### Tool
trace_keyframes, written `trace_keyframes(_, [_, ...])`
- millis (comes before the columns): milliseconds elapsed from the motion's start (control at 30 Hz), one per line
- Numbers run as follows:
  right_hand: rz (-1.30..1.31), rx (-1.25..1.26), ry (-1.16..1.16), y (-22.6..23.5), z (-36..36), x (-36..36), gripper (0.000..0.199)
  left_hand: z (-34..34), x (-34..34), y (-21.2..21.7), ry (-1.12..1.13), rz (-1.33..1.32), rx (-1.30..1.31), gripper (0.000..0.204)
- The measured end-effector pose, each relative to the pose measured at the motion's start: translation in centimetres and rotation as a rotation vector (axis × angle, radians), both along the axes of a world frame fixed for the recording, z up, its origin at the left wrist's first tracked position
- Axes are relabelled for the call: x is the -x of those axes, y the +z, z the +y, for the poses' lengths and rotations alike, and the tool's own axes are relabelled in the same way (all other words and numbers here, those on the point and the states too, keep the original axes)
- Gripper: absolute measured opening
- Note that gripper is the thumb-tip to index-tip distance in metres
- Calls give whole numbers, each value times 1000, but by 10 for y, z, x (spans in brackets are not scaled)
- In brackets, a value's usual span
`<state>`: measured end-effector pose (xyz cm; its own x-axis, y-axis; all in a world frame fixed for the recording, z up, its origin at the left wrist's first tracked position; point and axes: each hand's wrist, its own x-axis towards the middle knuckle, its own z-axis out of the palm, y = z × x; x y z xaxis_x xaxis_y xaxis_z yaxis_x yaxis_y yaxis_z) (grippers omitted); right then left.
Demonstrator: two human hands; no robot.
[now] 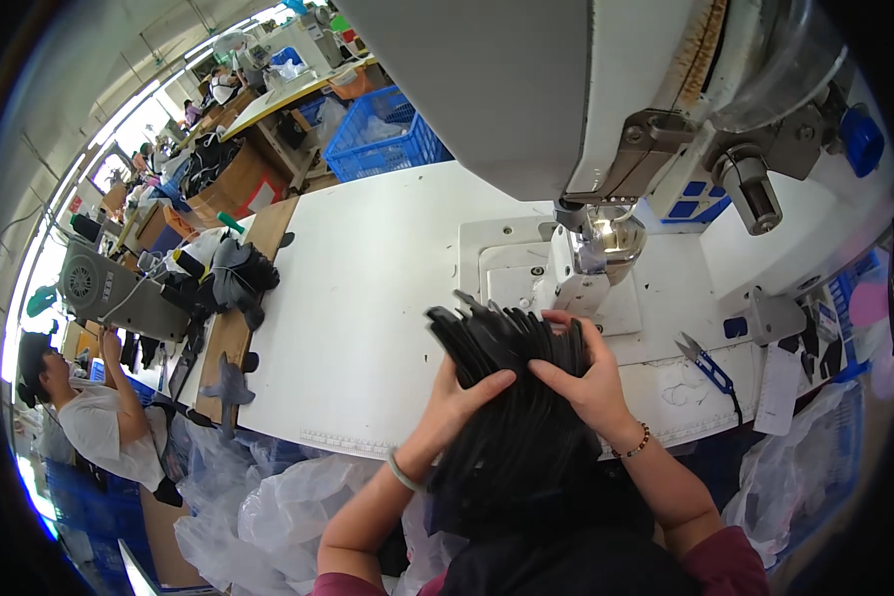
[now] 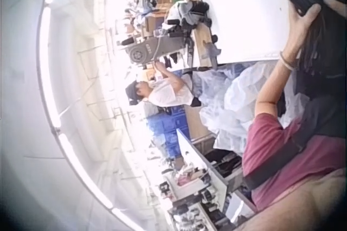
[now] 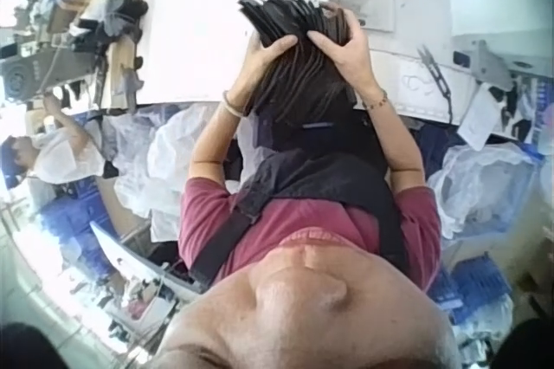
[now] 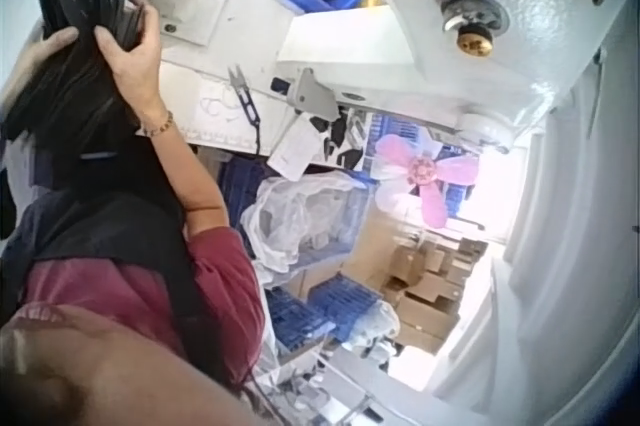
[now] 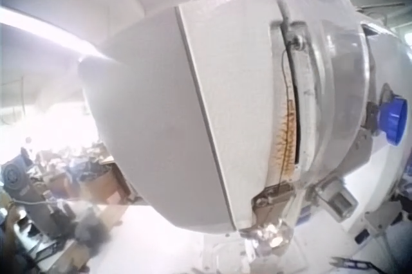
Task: Sorting and inspecting black shoe upper components at a factory workstation.
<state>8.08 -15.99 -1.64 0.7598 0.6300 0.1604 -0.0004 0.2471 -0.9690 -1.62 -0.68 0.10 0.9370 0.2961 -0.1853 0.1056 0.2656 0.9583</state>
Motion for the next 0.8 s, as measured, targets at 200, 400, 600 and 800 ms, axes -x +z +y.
trace_keyframes(200, [157,-126,78,14,-22,-8,57,-42,8,-3,26,-135,-174,69])
trace_keyframes(400, [95,95,32,6,-38,-15,59,-13,-2,6,-134,-211,-1014,68])
trace_keyframes(600, [138,86,82,11,-38,-17,61,-24,-2,-2,-38,-198,-309,62])
trace_keyframes(800, [119,132,169,19,-32,-26,64,-20,-8,-3,-94,60,-163,55])
